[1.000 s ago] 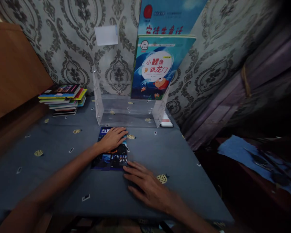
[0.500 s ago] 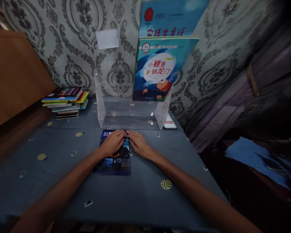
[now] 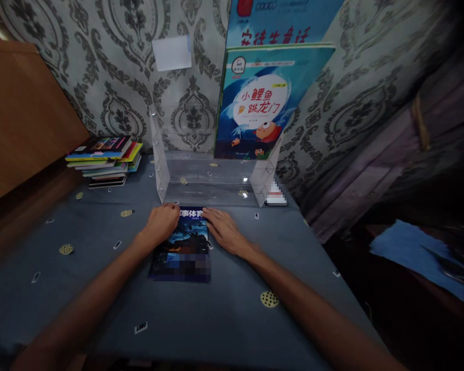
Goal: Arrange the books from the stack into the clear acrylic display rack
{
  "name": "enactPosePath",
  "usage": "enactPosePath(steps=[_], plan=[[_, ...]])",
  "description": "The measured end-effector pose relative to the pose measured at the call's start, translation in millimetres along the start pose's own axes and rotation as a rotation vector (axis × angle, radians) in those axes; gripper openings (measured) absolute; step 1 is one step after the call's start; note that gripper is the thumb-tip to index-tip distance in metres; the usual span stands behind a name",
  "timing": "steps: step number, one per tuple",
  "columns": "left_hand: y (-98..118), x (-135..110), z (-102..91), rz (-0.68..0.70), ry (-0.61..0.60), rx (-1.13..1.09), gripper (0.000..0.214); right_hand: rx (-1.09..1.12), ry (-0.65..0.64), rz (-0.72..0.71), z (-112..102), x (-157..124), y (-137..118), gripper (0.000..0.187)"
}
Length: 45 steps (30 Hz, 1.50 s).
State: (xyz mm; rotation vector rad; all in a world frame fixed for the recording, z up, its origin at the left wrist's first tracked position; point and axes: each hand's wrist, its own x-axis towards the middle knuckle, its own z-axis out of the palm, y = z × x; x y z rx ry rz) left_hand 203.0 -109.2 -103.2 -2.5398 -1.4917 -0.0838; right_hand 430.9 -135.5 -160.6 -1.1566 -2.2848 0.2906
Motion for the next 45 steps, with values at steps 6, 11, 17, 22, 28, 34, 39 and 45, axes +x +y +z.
enactPosePath(steps=[6,11,17,22,28,34,39,45], plan=[[-4,2,-6.8,-0.056,-0.04,0.058,0.031,-0.024,-0.01,0.019,-1,0,-3,0.039],[0,2,-6.5,-0.057,-0.07,0.073,0.031,-0.014,-0.004,0.059,0,1,-1,0.039],[6,0,-6.6,-0.023,-0.05,0.042,0.029,0.08,0.011,0.076,2,5,6,0.04],[13,-1,3.5,0.233,0.043,-0.182,0.026,0.154,0.037,0.085,4,7,14,0.041],[19,-4,19.1,0.535,0.129,-0.355,0.03,0.148,0.026,0.076,6,7,15,0.041],[22,-8,24.1,0.508,0.175,-0.306,0.032,0.094,0.0,0.067,7,6,14,0.041],[24,-16,17.6,0.56,0.17,-0.344,0.029,0.079,-0.008,0.047,6,6,14,0.041],[26,-28,9.8,0.592,0.133,-0.379,0.03,0.041,-0.027,0.05,4,5,9,0.042]])
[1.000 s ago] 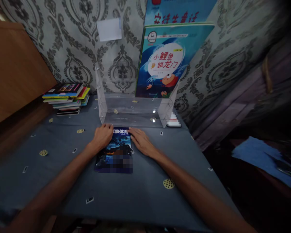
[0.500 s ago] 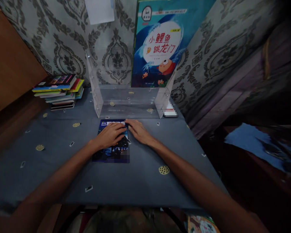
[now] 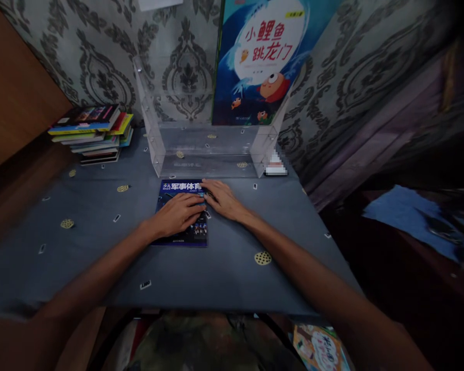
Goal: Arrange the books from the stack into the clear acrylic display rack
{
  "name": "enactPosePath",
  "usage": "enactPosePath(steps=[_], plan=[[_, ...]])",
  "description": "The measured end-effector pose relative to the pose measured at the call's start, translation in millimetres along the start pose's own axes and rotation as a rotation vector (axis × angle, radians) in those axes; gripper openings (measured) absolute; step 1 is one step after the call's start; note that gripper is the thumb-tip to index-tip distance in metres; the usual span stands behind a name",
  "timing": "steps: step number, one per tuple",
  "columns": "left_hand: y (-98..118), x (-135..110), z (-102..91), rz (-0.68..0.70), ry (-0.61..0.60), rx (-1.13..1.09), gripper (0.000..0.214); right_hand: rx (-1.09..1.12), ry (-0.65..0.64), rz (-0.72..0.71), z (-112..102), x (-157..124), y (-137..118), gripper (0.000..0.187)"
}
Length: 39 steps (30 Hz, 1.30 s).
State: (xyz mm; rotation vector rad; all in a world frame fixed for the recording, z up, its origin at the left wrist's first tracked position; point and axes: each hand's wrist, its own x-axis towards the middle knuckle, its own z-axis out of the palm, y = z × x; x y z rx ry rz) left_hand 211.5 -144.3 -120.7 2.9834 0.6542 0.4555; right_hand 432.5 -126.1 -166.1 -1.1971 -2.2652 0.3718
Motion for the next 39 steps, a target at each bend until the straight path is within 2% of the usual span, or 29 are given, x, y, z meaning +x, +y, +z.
enactPosePath(steps=[6,14,20,25,29,34,37,39], plan=[[14,-5,-9.8,0.056,-0.051,-0.059,0.03,-0.052,-0.033,0.019,-4,0,-9,0.043],[43,-27,-20.0,0.128,-0.119,-0.149,0.028,-0.085,-0.078,0.023,-7,-1,-14,0.05],[46,-32,-19.3,0.128,-0.111,-0.17,0.031,-0.113,-0.092,0.025,-8,-2,-16,0.054],[44,-32,-15.8,0.095,-0.065,-0.206,0.029,-0.152,-0.092,0.041,-7,-9,-25,0.049],[35,-40,-7.4,-0.037,0.036,-0.151,0.03,-0.197,-0.079,0.078,-5,-26,-43,0.047],[14,-49,-0.1,-0.374,0.205,0.007,0.031,-0.181,-0.086,0.04,-2,-50,-72,0.065],[5,-52,4.0,-0.558,0.217,0.097,0.037,-0.157,-0.126,-0.016,-3,-56,-84,0.064],[2,-54,8.6,-0.633,0.203,0.141,0.041,-0.157,-0.16,-0.032,-4,-57,-87,0.06]])
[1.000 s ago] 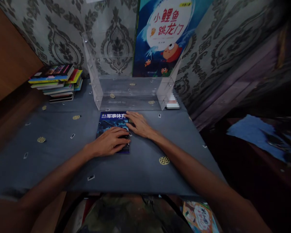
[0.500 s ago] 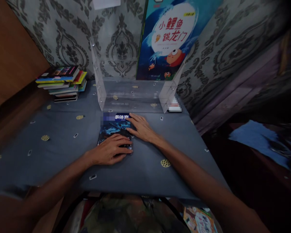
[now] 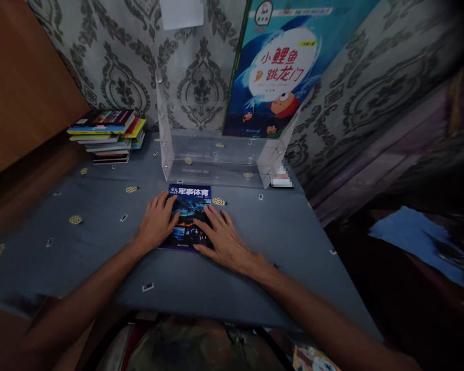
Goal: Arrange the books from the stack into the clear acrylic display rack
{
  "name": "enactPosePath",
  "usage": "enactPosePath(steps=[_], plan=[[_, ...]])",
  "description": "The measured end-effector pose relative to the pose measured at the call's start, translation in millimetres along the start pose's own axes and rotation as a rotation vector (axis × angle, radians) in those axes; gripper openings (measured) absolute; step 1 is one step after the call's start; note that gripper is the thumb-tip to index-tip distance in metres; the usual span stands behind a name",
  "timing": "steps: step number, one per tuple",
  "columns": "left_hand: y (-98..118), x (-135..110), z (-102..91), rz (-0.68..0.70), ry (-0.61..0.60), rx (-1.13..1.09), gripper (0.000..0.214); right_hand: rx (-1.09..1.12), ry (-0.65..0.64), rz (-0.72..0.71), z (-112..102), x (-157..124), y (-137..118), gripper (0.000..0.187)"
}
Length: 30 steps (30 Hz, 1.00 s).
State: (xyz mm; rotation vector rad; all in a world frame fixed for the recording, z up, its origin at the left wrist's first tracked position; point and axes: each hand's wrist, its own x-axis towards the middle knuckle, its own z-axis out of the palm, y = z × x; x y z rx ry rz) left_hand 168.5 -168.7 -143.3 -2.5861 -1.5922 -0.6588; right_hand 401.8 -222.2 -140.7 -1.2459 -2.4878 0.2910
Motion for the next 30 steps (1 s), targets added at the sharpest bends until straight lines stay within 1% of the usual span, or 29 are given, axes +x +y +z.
enactPosePath(steps=[2,6,9,13,18,22,26,30], plan=[[-1,-2,5.1,-0.03,-0.006,0.026,0.043,-0.004,-0.018,-0.005,0,1,0,0.059],[-1,-5,11.7,-0.032,0.002,0.022,0.039,0.001,-0.003,-0.003,1,2,2,0.059],[-1,-5,11.9,-0.023,0.011,0.021,0.039,0.005,-0.01,-0.006,0,2,2,0.058],[-1,-4,10.7,-0.018,-0.009,0.042,0.038,0.003,-0.041,0.014,-2,2,0,0.06],[0,-4,10.7,-0.024,-0.003,0.04,0.038,0.031,0.0,0.021,-3,2,1,0.056],[-5,-3,8.9,-0.005,0.002,0.01,0.037,0.092,0.038,0.023,0,-1,-1,0.053],[-15,1,4.7,0.008,-0.023,-0.072,0.036,0.118,0.026,-0.002,2,-4,-10,0.057],[-25,10,-3.3,0.0,-0.08,-0.131,0.038,0.112,-0.025,0.008,0,-10,-29,0.059]])
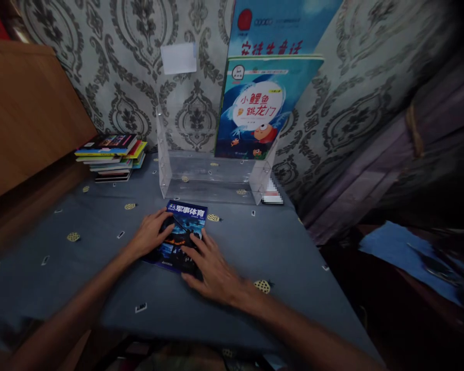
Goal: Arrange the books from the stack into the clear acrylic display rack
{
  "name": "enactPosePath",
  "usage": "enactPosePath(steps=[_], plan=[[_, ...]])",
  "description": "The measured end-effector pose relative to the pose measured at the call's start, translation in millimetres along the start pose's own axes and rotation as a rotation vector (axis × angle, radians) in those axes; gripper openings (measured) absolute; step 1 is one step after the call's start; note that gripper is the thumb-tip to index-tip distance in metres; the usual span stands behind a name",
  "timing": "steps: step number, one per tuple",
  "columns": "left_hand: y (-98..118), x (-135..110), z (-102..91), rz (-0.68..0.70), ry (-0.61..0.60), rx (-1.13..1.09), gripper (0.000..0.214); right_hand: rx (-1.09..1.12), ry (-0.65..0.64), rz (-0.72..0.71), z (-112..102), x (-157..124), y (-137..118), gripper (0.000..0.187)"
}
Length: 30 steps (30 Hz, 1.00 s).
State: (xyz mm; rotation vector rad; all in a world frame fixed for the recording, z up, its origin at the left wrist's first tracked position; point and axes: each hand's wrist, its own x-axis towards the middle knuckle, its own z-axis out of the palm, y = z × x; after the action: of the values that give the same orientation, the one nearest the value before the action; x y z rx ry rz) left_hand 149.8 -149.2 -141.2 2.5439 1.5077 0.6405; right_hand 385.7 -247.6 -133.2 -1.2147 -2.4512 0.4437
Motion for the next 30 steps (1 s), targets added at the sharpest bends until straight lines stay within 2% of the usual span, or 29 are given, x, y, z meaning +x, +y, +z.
enactPosePath(steps=[5,9,11,13,15,19,21,23,30], plan=[[6,16,-14.8,0.026,-0.097,0.015,0.04,-0.028,-0.035,-0.041,3,-8,-30,0.056],[31,26,-14.0,0.063,-0.127,0.174,0.04,0.039,0.015,-0.086,1,-7,-35,0.045],[49,29,-10.0,0.121,-0.138,0.214,0.038,0.147,0.102,-0.047,-4,-1,-23,0.033],[68,31,-6.6,0.151,-0.17,0.247,0.036,0.302,0.207,0.058,-10,8,-3,0.027],[85,34,-5.4,0.133,-0.213,0.302,0.033,0.462,0.321,0.189,-14,21,23,0.024],[107,38,-7.1,0.063,-0.28,0.412,0.029,0.685,0.538,0.354,-11,46,68,0.02],[113,39,-7.3,0.045,-0.312,0.438,0.028,0.722,0.575,0.382,-5,53,79,0.021],[115,39,-6.2,0.04,-0.337,0.455,0.027,0.705,0.58,0.353,-1,55,83,0.024],[113,38,-0.1,0.084,-0.331,0.485,0.03,0.62,0.524,0.335,-2,48,80,0.024]])
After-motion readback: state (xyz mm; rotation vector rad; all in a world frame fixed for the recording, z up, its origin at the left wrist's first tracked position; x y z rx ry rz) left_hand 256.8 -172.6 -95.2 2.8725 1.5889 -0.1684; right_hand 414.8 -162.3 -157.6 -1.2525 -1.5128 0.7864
